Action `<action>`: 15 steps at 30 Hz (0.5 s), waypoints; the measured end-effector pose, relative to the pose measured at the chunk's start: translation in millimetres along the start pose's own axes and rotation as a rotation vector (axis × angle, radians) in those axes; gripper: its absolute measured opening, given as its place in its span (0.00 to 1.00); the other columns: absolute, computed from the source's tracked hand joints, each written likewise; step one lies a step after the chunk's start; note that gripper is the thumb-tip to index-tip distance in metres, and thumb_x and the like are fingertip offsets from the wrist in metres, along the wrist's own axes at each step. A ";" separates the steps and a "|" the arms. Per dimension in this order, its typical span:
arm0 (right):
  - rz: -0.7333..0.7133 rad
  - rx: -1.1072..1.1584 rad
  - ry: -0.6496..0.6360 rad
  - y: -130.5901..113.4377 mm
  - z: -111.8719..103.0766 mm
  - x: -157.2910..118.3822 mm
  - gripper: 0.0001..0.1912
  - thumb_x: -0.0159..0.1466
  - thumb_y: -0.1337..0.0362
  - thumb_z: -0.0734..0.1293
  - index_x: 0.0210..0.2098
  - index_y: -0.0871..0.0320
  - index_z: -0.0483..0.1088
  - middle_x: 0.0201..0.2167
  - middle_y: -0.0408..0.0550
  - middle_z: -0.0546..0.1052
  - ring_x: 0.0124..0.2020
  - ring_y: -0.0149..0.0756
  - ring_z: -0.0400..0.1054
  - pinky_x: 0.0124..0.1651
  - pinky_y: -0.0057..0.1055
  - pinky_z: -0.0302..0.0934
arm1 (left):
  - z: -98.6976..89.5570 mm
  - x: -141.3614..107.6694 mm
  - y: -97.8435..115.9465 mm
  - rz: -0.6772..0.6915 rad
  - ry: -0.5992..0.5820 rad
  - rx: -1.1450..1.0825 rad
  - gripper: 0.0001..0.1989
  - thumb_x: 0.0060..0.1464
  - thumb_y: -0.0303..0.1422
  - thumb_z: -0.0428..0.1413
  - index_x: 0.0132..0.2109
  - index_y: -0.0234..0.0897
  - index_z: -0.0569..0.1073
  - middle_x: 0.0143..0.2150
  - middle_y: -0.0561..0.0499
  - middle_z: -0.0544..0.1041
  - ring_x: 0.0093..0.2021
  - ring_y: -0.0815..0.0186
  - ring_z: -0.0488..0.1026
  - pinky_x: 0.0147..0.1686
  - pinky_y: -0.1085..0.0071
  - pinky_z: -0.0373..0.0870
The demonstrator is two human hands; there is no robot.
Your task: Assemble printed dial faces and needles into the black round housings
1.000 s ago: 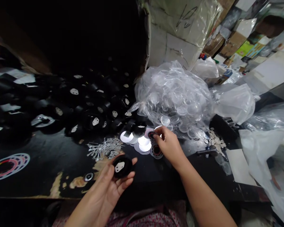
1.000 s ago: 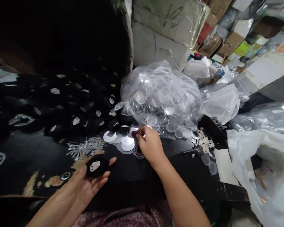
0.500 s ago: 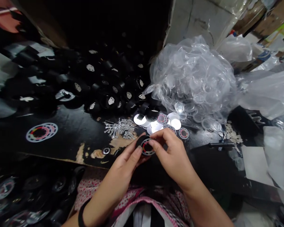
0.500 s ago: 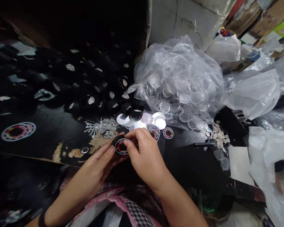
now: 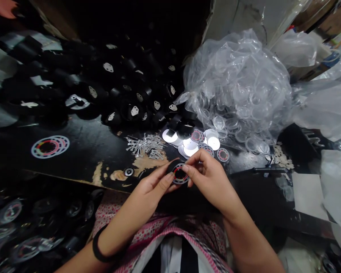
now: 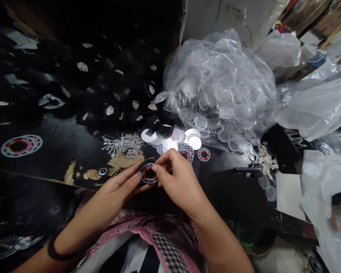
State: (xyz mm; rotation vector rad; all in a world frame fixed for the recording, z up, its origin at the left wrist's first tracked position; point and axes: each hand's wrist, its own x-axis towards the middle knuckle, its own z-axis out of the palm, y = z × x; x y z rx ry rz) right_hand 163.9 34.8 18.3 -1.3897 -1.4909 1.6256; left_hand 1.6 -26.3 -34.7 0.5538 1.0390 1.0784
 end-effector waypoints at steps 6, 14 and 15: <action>-0.082 -0.289 -0.017 -3.5 -6.1 -2.2 0.07 0.65 0.65 0.68 0.32 0.55 0.65 0.29 0.39 0.71 0.28 0.29 0.67 0.31 0.28 0.60 | -2.3 2.4 7.1 -0.037 -0.077 0.110 0.19 0.57 0.44 0.63 0.54 0.46 0.79 0.56 0.50 0.80 0.52 0.57 0.79 0.51 0.67 0.77; -0.078 -0.328 -0.040 4.2 6.5 -8.8 0.05 0.64 0.66 0.67 0.41 0.56 0.69 0.34 0.42 0.75 0.33 0.30 0.69 0.35 0.28 0.62 | -12.8 -7.7 0.2 0.028 0.023 0.297 0.21 0.55 0.43 0.64 0.54 0.42 0.78 0.52 0.48 0.82 0.52 0.56 0.78 0.54 0.63 0.75; -0.098 -0.341 -0.079 3.5 8.6 -6.3 0.05 0.65 0.66 0.66 0.41 0.56 0.70 0.34 0.42 0.76 0.33 0.30 0.70 0.36 0.28 0.62 | -17.9 -10.7 0.4 0.035 0.053 0.339 0.20 0.55 0.43 0.64 0.53 0.42 0.78 0.52 0.48 0.82 0.52 0.55 0.78 0.55 0.63 0.75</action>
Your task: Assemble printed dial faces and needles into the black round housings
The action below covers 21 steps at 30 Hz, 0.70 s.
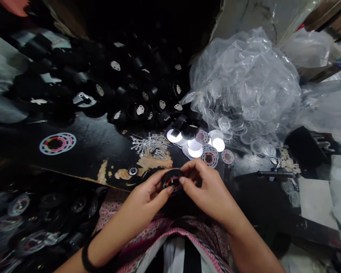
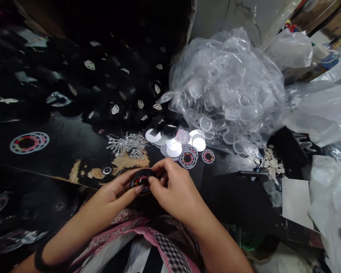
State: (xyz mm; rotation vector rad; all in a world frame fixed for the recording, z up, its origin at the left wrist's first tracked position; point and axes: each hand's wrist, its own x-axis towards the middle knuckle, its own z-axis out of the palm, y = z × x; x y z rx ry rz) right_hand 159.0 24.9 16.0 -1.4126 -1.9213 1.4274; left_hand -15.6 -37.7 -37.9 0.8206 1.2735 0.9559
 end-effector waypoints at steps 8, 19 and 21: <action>-0.213 -0.817 0.027 -14.6 26.9 51.7 0.09 0.68 0.66 0.62 0.39 0.62 0.73 0.37 0.57 0.80 0.40 0.48 0.72 0.43 0.42 0.59 | -28.2 -6.7 21.6 0.159 0.513 -0.495 0.04 0.57 0.32 0.63 0.41 0.42 0.79 0.45 0.53 0.82 0.55 0.57 0.76 0.61 0.60 0.71; -0.137 -0.801 0.034 -10.2 27.3 61.7 0.08 0.69 0.66 0.62 0.38 0.61 0.72 0.37 0.55 0.79 0.40 0.45 0.72 0.43 0.39 0.57 | -14.5 19.2 37.4 0.174 0.305 -0.535 0.10 0.58 0.35 0.62 0.47 0.41 0.79 0.50 0.51 0.82 0.60 0.56 0.72 0.65 0.61 0.64; -0.123 -0.697 0.046 -10.3 22.9 59.5 0.06 0.67 0.66 0.64 0.36 0.60 0.72 0.35 0.51 0.79 0.38 0.41 0.71 0.42 0.36 0.57 | -8.5 14.7 36.5 0.214 0.359 -0.527 0.09 0.60 0.35 0.61 0.48 0.44 0.79 0.50 0.54 0.82 0.61 0.57 0.71 0.65 0.62 0.64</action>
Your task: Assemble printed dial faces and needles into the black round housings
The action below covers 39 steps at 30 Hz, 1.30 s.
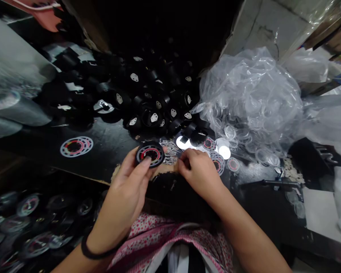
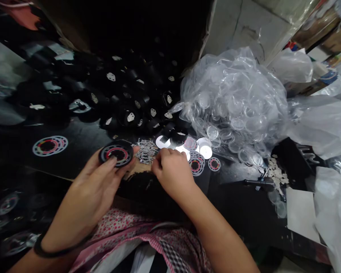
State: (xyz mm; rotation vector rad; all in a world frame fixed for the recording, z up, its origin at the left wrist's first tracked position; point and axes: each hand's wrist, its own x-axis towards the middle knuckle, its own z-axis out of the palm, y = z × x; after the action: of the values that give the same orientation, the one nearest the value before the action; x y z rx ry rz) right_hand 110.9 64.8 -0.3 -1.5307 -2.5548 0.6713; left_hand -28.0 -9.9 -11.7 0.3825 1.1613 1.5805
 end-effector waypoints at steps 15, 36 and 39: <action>-0.164 0.111 0.209 12.7 -4.0 -37.7 0.08 0.70 0.64 0.64 0.35 0.58 0.71 0.34 0.48 0.77 0.38 0.41 0.67 0.43 0.37 0.55 | 8.1 -13.7 -11.3 -0.211 -0.038 -0.145 0.09 0.59 0.34 0.61 0.46 0.39 0.79 0.49 0.45 0.83 0.56 0.55 0.77 0.60 0.58 0.71; -0.033 0.411 0.165 6.8 -22.9 -56.7 0.08 0.70 0.64 0.64 0.34 0.56 0.70 0.32 0.43 0.77 0.35 0.35 0.68 0.43 0.35 0.55 | 14.3 -19.0 -24.0 -0.078 -0.218 0.326 0.14 0.57 0.42 0.63 0.50 0.48 0.76 0.51 0.52 0.81 0.54 0.59 0.77 0.56 0.68 0.71; -0.027 0.409 0.177 8.0 -23.9 -58.9 0.08 0.70 0.64 0.64 0.33 0.56 0.69 0.32 0.43 0.76 0.35 0.35 0.68 0.44 0.35 0.54 | 16.9 -19.1 -22.7 -0.038 -0.210 0.390 0.14 0.55 0.42 0.63 0.48 0.47 0.76 0.50 0.51 0.81 0.54 0.58 0.77 0.55 0.68 0.71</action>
State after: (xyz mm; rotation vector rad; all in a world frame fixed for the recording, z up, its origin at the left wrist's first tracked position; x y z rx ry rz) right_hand 153.6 25.2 26.5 -1.3480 -2.1380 0.9380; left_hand 4.2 -20.0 -16.4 0.7584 1.3017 1.2434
